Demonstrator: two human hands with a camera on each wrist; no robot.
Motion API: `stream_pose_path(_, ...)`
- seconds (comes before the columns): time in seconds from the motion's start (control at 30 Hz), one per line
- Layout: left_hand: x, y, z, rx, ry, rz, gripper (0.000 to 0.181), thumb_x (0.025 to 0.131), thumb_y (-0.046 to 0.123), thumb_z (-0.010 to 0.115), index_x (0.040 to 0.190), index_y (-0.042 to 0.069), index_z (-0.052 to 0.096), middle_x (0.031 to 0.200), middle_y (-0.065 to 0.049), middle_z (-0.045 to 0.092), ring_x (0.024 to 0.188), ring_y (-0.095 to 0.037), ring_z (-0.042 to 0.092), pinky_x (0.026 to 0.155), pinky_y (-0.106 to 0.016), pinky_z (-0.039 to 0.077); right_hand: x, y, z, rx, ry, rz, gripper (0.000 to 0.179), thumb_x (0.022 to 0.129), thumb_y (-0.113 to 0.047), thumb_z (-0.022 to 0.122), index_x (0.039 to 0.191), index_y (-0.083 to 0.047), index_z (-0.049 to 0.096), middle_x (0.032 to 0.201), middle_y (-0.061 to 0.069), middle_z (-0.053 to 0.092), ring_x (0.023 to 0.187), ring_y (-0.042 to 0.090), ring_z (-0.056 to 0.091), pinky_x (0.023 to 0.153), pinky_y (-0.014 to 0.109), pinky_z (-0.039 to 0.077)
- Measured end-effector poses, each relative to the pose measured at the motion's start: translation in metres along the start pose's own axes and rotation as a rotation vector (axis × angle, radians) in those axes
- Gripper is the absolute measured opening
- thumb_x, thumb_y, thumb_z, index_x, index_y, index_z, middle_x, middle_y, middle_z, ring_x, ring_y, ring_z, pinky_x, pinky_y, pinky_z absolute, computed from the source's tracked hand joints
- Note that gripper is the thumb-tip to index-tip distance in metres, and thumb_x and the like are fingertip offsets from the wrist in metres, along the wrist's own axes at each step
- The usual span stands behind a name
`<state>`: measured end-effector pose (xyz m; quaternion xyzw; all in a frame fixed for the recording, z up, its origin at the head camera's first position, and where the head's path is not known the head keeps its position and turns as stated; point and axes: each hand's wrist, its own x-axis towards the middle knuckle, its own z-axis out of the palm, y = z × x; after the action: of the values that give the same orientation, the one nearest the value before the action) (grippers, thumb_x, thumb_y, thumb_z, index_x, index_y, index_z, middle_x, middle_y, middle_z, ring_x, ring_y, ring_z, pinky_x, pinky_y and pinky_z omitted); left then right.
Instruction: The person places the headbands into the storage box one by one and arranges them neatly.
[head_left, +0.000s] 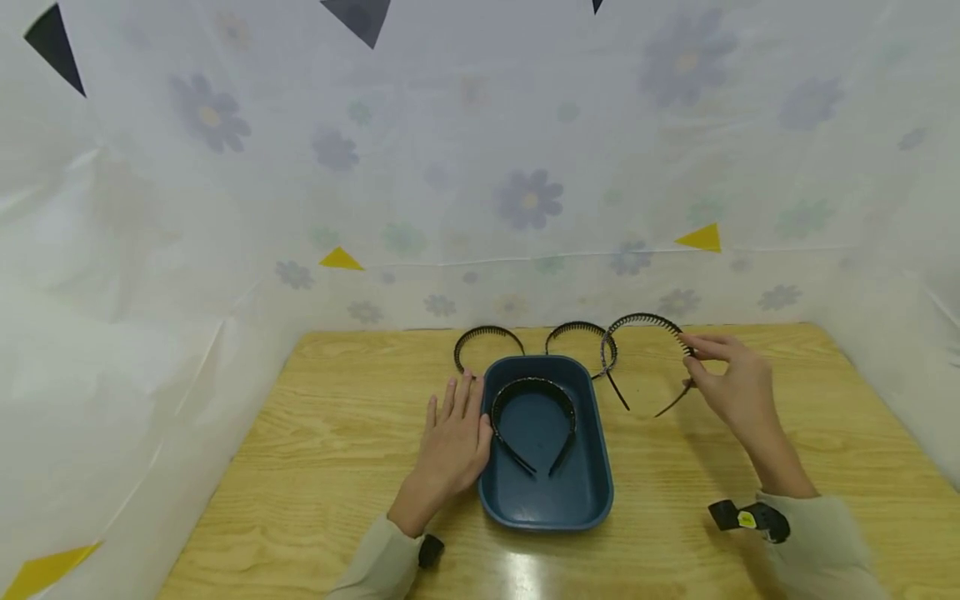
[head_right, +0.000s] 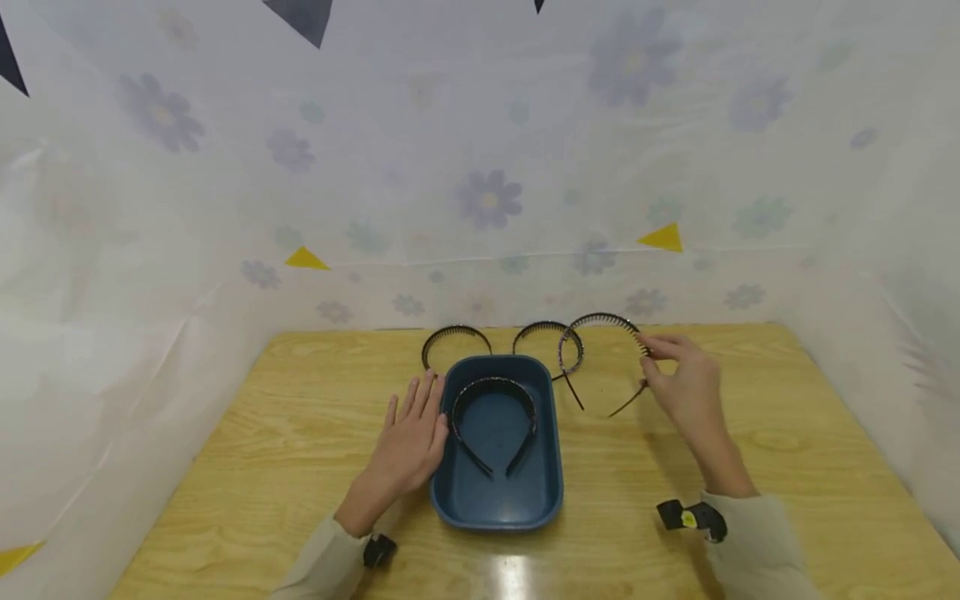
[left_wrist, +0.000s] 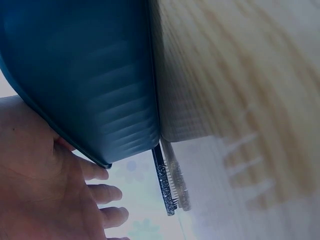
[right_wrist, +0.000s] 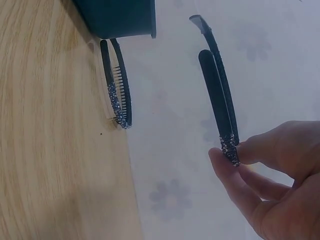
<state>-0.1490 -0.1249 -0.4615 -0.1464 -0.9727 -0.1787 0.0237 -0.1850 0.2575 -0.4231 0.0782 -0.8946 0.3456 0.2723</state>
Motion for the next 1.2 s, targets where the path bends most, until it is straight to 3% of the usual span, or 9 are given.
stream_pose_path(0.1, 0.000, 0.000, 0.001, -0.001, 0.003, -0.001, 0.059, 0.112, 0.030, 0.031, 0.166, 0.011, 0.018, 0.171, -0.010, 0.010, 0.157, -0.034, 0.008, 0.122, -0.061, 0.008, -0.001, -0.004, 0.002, 0.008, -0.002, -0.002, 0.031, 0.090, 0.002, 0.074, 0.121, -0.001, 0.075, 0.117, 0.023, 0.069, 0.077, -0.018, 0.050, 0.035, 0.023, 0.026)
stream_pose_path(0.27, 0.000, -0.001, 0.003, 0.001, 0.001, -0.001, 0.059, 0.111, 0.029, 0.032, 0.165, 0.009, 0.019, 0.171, -0.011, 0.010, 0.157, -0.036, 0.009, 0.122, -0.061, 0.008, -0.005, -0.009, 0.010, 0.017, -0.007, -0.031, 0.031, 0.089, 0.005, 0.075, 0.119, 0.000, 0.076, 0.115, 0.022, 0.069, 0.083, 0.028, 0.068, 0.036, 0.022, 0.026)
stream_pose_path(0.33, 0.000, -0.001, 0.003, -0.003, 0.000, -0.001, 0.059, 0.112, 0.029, 0.031, 0.165, 0.008, 0.019, 0.171, -0.011, 0.010, 0.157, -0.036, 0.008, 0.122, -0.062, 0.008, -0.005, -0.012, 0.014, 0.021, -0.003, -0.055, 0.031, 0.088, 0.006, 0.076, 0.118, 0.001, 0.076, 0.112, 0.021, 0.070, 0.084, 0.037, 0.068, 0.037, 0.021, 0.024)
stream_pose_path(0.57, 0.001, -0.002, 0.003, -0.001, 0.014, 0.008, 0.058, 0.112, 0.029, 0.030, 0.165, 0.008, 0.020, 0.171, -0.011, 0.010, 0.156, -0.037, 0.010, 0.122, -0.062, 0.009, -0.009, -0.023, 0.025, 0.064, -0.025, -0.091, 0.031, 0.086, 0.009, 0.076, 0.115, 0.001, 0.077, 0.111, 0.020, 0.071, 0.084, 0.037, 0.070, 0.037, 0.020, 0.023)
stream_pose_path(0.83, -0.002, -0.005, -0.001, 0.015, 0.004, -0.006, 0.059, 0.112, 0.030, 0.030, 0.166, 0.010, 0.018, 0.172, -0.010, 0.009, 0.157, -0.036, 0.010, 0.122, -0.061, 0.009, -0.012, -0.038, 0.036, 0.099, -0.061, -0.092, 0.031, 0.085, 0.011, 0.076, 0.115, 0.002, 0.077, 0.111, 0.020, 0.071, 0.084, 0.036, 0.071, 0.038, 0.018, 0.035)
stream_pose_path(0.97, -0.003, -0.006, -0.003, 0.009, 0.003, -0.008, 0.059, 0.112, 0.029, 0.030, 0.165, 0.009, 0.019, 0.171, -0.010, 0.009, 0.157, -0.036, 0.009, 0.122, -0.061, 0.009, -0.014, -0.043, 0.041, 0.108, -0.086, -0.103, 0.031, 0.085, 0.011, 0.076, 0.115, 0.002, 0.077, 0.111, 0.019, 0.071, 0.085, 0.035, 0.071, 0.048, 0.012, 0.045)
stream_pose_path(1.07, -0.004, -0.006, -0.003, -0.004, 0.003, -0.005, 0.059, 0.111, 0.029, 0.030, 0.165, 0.009, 0.018, 0.172, -0.010, 0.009, 0.157, -0.035, 0.007, 0.122, -0.062, 0.008, -0.014, -0.047, 0.043, 0.106, -0.096, -0.110, 0.031, 0.085, 0.011, 0.076, 0.114, 0.001, 0.078, 0.110, 0.018, 0.071, 0.085, 0.033, 0.071, 0.058, 0.016, 0.054)
stream_pose_path(1.2, -0.004, -0.005, -0.003, -0.018, 0.010, 0.000, 0.059, 0.111, 0.029, 0.029, 0.166, 0.010, 0.018, 0.172, -0.011, 0.010, 0.157, -0.034, 0.007, 0.122, -0.062, 0.008, -0.015, -0.051, 0.047, 0.111, -0.111, -0.114, 0.032, 0.085, 0.011, 0.076, 0.115, 0.000, 0.078, 0.110, 0.017, 0.071, 0.085, 0.032, 0.071, 0.059, 0.029, 0.060)
